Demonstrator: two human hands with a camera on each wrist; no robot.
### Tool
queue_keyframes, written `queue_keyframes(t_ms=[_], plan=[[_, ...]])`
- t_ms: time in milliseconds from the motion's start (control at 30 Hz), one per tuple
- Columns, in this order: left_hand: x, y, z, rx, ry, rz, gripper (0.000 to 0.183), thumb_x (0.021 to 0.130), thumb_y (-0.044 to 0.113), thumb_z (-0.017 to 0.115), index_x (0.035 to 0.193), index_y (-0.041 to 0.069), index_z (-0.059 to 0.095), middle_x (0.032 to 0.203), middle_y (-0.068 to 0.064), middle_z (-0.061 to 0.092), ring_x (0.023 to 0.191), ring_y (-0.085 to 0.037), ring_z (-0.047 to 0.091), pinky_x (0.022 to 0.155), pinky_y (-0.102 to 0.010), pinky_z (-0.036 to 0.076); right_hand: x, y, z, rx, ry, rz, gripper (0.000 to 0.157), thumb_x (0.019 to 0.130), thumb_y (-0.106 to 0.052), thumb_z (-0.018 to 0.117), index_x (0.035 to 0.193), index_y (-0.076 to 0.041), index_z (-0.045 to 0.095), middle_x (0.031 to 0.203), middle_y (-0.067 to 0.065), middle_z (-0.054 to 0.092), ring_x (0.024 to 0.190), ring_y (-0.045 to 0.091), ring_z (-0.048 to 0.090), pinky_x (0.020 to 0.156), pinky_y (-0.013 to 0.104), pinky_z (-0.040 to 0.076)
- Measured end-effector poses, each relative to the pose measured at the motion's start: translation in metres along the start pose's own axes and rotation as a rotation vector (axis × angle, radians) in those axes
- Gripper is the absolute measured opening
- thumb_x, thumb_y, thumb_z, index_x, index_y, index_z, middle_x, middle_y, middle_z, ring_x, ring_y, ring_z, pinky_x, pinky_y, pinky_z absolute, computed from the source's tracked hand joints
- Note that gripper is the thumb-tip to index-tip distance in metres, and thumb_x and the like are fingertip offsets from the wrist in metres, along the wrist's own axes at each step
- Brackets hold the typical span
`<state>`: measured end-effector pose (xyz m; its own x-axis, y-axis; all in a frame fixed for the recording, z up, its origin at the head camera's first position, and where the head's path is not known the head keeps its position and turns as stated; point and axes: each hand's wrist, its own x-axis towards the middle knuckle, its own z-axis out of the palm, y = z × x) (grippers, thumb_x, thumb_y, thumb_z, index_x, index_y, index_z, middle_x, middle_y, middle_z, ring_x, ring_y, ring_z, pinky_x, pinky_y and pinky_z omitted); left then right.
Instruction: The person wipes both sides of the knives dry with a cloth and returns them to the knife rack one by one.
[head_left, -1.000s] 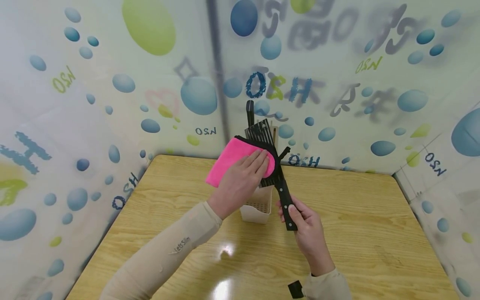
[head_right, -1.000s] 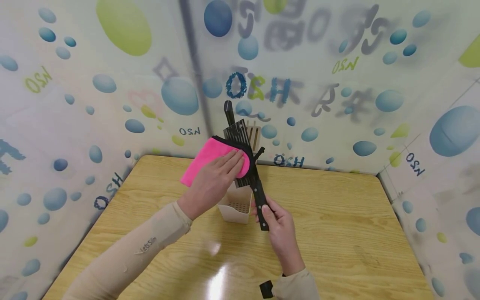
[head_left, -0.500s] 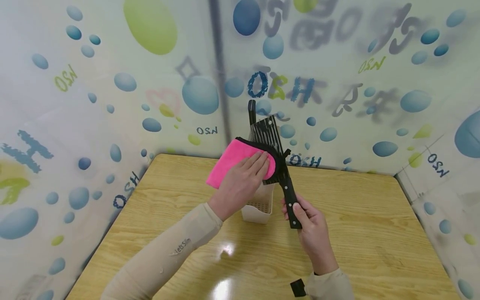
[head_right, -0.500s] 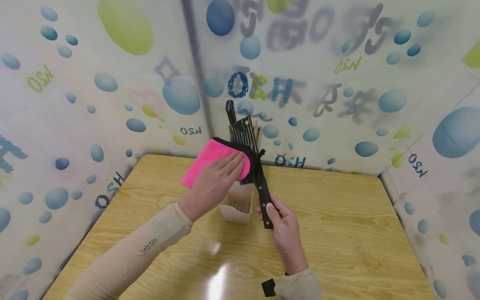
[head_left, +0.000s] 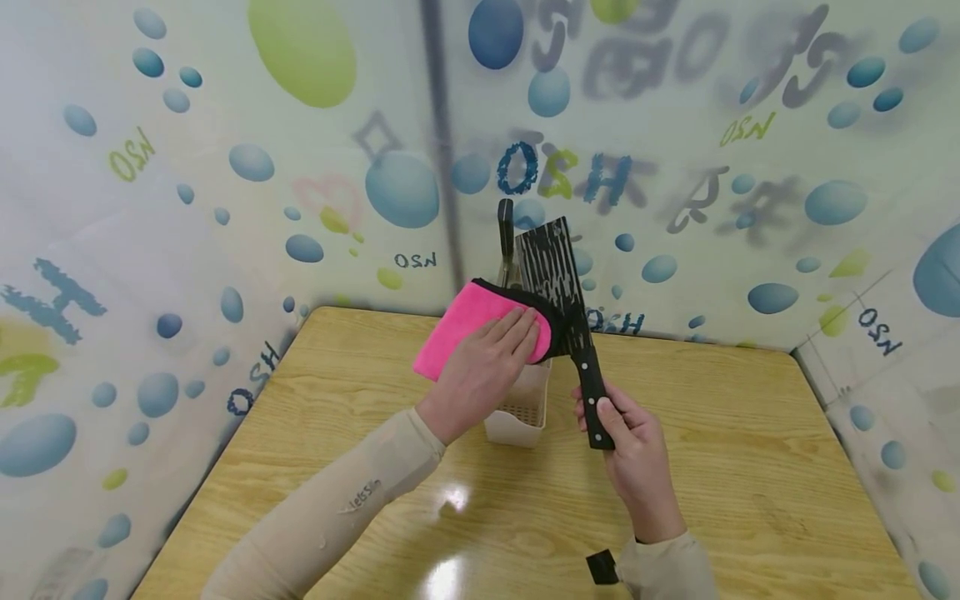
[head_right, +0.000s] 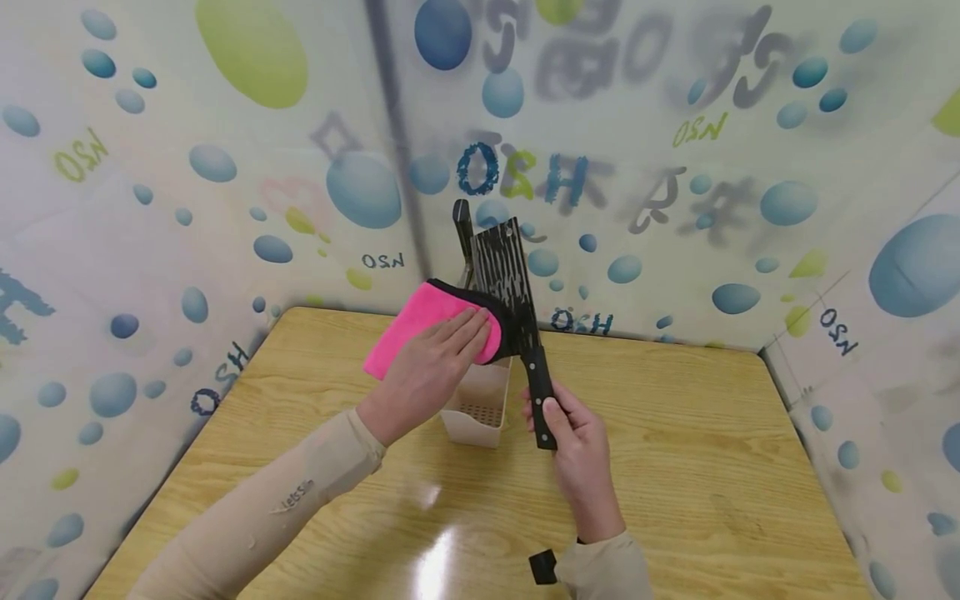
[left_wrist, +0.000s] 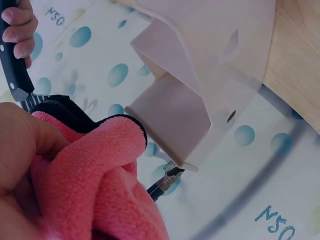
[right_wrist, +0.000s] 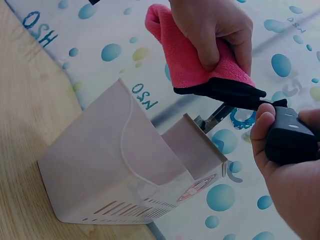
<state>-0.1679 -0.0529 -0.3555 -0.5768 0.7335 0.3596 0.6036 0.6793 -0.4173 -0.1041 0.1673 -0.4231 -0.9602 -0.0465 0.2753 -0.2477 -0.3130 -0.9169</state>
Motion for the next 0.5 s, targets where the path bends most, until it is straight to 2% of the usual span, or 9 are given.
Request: queue_keyframes(t_ms=[267, 500], plan=[[-0.0006, 0.0046, -0.0010, -0.003, -0.015, 0.010, 0.048, 0.102, 0.008, 0.065, 0.148, 0.001, 0.054, 0.155, -0.015, 0.051, 0.143, -0.028, 0.050, 0.118, -0.038, 0.042, 0.0018, -0.0020, 0.0014, -0.020, 0.011, 0.032, 0.045, 0.110, -0.009, 0.046, 0.143, 0.021, 0.044, 0.110, 0.005, 0.072, 0.093, 0.013, 0.066, 0.080, 0.023, 0.061], [0.0002, 0.0088, -0.0015, -0.002, 0.001, 0.016, 0.048, 0.101, 0.008, 0.065, 0.148, 0.002, 0.055, 0.154, -0.015, 0.052, 0.143, -0.027, 0.050, 0.117, -0.038, 0.043, 0.0021, -0.0022, 0.0030, -0.053, 0.003, 0.059, 0.043, 0.110, -0.009, 0.046, 0.144, 0.019, 0.045, 0.109, 0.000, 0.073, 0.093, 0.012, 0.065, 0.081, 0.024, 0.061]])
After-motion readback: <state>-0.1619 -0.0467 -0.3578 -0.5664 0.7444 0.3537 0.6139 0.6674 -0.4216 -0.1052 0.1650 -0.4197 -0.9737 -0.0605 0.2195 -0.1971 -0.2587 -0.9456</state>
